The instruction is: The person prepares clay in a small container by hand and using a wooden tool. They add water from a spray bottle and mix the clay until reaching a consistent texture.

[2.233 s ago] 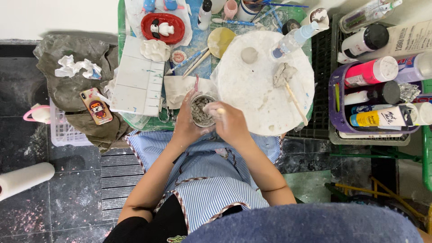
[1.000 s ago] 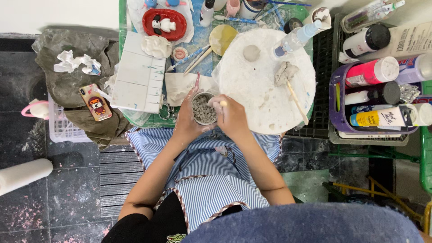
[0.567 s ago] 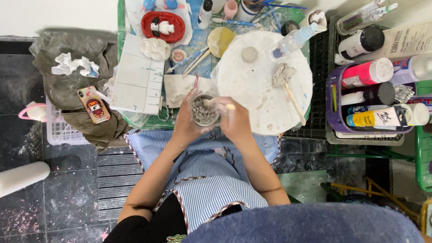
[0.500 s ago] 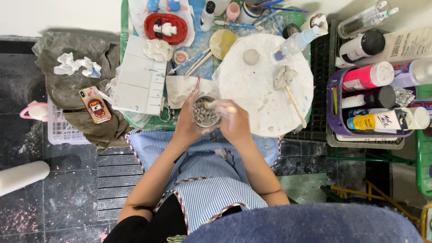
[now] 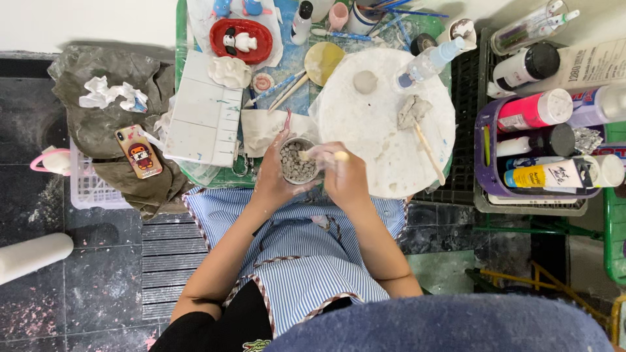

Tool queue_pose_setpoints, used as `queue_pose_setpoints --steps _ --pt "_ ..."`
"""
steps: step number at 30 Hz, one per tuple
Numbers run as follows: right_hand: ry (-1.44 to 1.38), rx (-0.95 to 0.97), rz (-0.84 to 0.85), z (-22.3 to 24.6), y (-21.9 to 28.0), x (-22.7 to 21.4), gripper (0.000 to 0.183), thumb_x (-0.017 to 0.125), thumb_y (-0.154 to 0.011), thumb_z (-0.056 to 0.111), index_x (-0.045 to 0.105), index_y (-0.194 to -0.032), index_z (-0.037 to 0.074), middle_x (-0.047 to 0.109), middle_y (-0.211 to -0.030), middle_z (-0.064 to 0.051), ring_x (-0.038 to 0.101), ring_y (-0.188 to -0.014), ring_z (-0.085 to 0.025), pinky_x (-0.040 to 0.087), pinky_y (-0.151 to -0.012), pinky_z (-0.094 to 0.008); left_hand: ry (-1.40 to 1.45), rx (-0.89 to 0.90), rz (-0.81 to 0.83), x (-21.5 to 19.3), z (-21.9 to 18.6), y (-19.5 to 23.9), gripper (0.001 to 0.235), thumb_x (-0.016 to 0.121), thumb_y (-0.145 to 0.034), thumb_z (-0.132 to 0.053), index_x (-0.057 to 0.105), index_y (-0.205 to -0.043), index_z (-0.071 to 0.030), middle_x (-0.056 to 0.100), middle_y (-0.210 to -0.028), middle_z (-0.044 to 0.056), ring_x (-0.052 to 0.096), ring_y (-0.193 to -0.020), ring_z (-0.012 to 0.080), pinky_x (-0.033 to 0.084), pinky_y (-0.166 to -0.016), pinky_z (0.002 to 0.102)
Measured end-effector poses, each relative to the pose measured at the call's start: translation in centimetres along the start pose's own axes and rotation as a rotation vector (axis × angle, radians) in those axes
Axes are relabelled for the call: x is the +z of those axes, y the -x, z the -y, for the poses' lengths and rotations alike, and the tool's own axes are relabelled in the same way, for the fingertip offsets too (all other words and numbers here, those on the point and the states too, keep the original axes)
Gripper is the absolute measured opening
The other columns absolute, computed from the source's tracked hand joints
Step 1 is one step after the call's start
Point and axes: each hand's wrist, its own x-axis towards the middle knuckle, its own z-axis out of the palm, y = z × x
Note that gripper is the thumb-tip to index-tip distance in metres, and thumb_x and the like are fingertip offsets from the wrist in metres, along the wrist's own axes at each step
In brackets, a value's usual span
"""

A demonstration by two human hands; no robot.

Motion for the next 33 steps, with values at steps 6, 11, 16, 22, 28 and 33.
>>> queue_pose_setpoints --steps 6,11,16,22,28,33 --pt "0.061 -0.064 0.045 0.1 -0.1 0.8 0.014 0.056 -0.099 0.001 0.068 -0.105 0.004 0.074 -0.1 -0.011 0.073 -0.084 -0.025 0.059 -0.077 -0.034 -0.013 0.01 0.001 -0.2 -0.2 0.1 0.126 0.1 -0.053 -0.027 0.03 -0.154 0.0 0.048 -0.149 0.025 0.05 -0.138 0.0412 0.042 -0.115 0.045" --pt "0.254 -0.222 0.044 -0.2 -0.2 0.7 0.021 0.065 -0.083 0.002 0.068 -0.103 0.007 0.074 -0.103 -0.011 0.074 -0.093 -0.028 0.059 -0.083 -0.033 0.002 -0.006 -0.013 0.0 -0.1 0.3 0.12 0.1 -0.062 -0.027 0.031 -0.157 0.0 0.051 -0.148 0.022 0.054 -0.137 0.0378 0.045 -0.116 0.043" --pt "-0.096 -0.006 -0.035 0.1 -0.4 -0.4 0.016 0.05 -0.101 0.002 0.066 -0.107 0.002 0.075 -0.097 -0.011 0.071 -0.081 -0.027 0.058 -0.077 -0.033 0.015 -0.008 -0.014 0.1 0.1 0.4 0.124 0.101 -0.058 -0.033 0.031 -0.154 0.002 0.051 -0.146 0.022 0.055 -0.135 0.0375 0.045 -0.114 0.043" --pt "-0.053 0.04 0.013 -0.2 -1.5 -0.4 0.013 0.05 -0.099 0.003 0.061 -0.105 0.001 0.074 -0.092 -0.011 0.075 -0.083 -0.025 0.059 -0.076 -0.033 -0.001 -0.023 0.005 -0.1 -0.2 0.1 0.124 0.1 -0.057 -0.034 0.031 -0.154 0.003 0.049 -0.15 0.023 0.053 -0.138 0.038 0.044 -0.115 0.044" --pt "-0.128 0.21 0.147 -1.6 -2.6 -1.0 0.018 0.048 -0.103 0.005 0.064 -0.111 0.002 0.076 -0.093 -0.009 0.072 -0.072 -0.022 0.058 -0.071 -0.032 0.003 -0.059 0.046 -0.5 -1.2 -0.2 0.126 0.1 -0.058 -0.039 0.03 -0.154 0.003 0.047 -0.15 0.024 0.052 -0.137 0.0378 0.043 -0.115 0.044" --pt "-0.081 0.047 -0.043 0.0 -2.2 -2.3 0.037 0.063 -0.093 -0.002 0.058 -0.13 0.002 0.065 -0.116 -0.014 0.066 -0.097 -0.018 0.055 -0.079 -0.029 -0.062 0.023 0.028 -1.3 -3.1 -0.7 0.125 0.098 -0.058 -0.042 0.031 -0.153 0.004 0.045 -0.152 0.026 0.046 -0.14 0.042 0.038 -0.116 0.048"
